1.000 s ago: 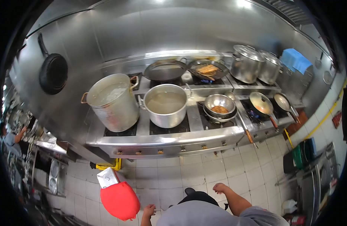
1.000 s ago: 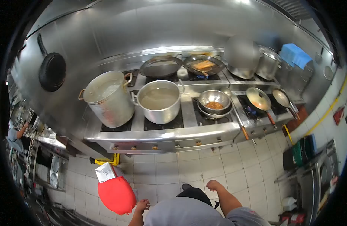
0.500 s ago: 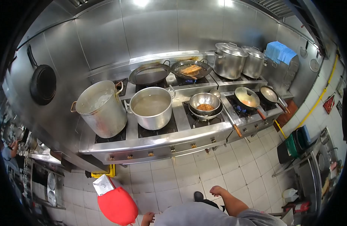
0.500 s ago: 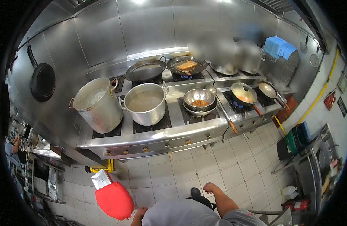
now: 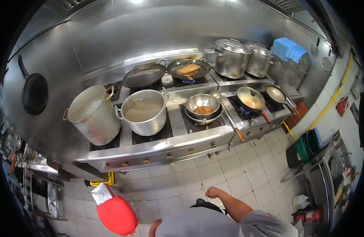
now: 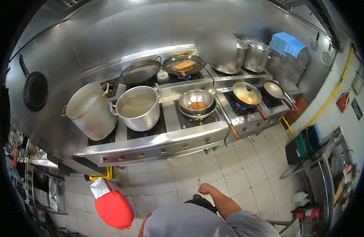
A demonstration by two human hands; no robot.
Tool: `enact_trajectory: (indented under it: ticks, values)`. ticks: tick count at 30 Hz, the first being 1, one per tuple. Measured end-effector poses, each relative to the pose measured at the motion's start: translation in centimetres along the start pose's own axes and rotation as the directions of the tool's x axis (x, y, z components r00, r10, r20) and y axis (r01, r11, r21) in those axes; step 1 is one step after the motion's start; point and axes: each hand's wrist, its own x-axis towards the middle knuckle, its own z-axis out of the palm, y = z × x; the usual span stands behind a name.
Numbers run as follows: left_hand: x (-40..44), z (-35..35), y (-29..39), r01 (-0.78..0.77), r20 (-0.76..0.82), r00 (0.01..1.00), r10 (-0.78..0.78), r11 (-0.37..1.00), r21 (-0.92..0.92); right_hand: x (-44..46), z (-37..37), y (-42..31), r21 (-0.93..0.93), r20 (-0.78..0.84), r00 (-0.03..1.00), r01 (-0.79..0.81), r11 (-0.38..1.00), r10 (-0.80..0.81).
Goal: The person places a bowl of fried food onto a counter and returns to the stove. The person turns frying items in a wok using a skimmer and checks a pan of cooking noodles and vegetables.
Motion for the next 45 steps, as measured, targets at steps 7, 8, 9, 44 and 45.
enact_trajectory:
  ticks: [7, 8, 9, 44, 45]
  values:
    - [-1.7, -0.7, 0.6, -0.034, -0.056, 0.998, 0.039, 0.996, 0.085, -1.7, -1.0, 0.0, -0.081, 0.060, 0.995, -0.073, 0.994, 0.078]
    - [-1.4, -0.7, 0.1, 0.012, -0.086, 0.996, -0.006, 0.998, 0.065, -1.9, -1.1, 0.2, -0.110, 0.077, 0.993, -0.081, 0.991, 0.090]
    - [-1.1, -0.6, -0.1, 0.056, -0.115, 0.992, -0.051, 0.998, 0.042, -1.8, -1.2, 0.5, -0.108, 0.075, 0.993, -0.084, 0.991, 0.093]
    - [-6.2, 0.9, 4.8, -0.016, -0.127, 0.991, 0.031, 0.993, 0.118, -0.5, -0.3, 1.0, -0.009, 0.051, 0.996, -0.071, 0.997, 0.072]
    - [-6.5, 1.1, 5.2, 0.005, -0.130, 0.991, 0.010, 0.994, 0.112, -0.4, -0.3, 1.1, -0.010, 0.052, 0.996, -0.073, 0.997, 0.073]
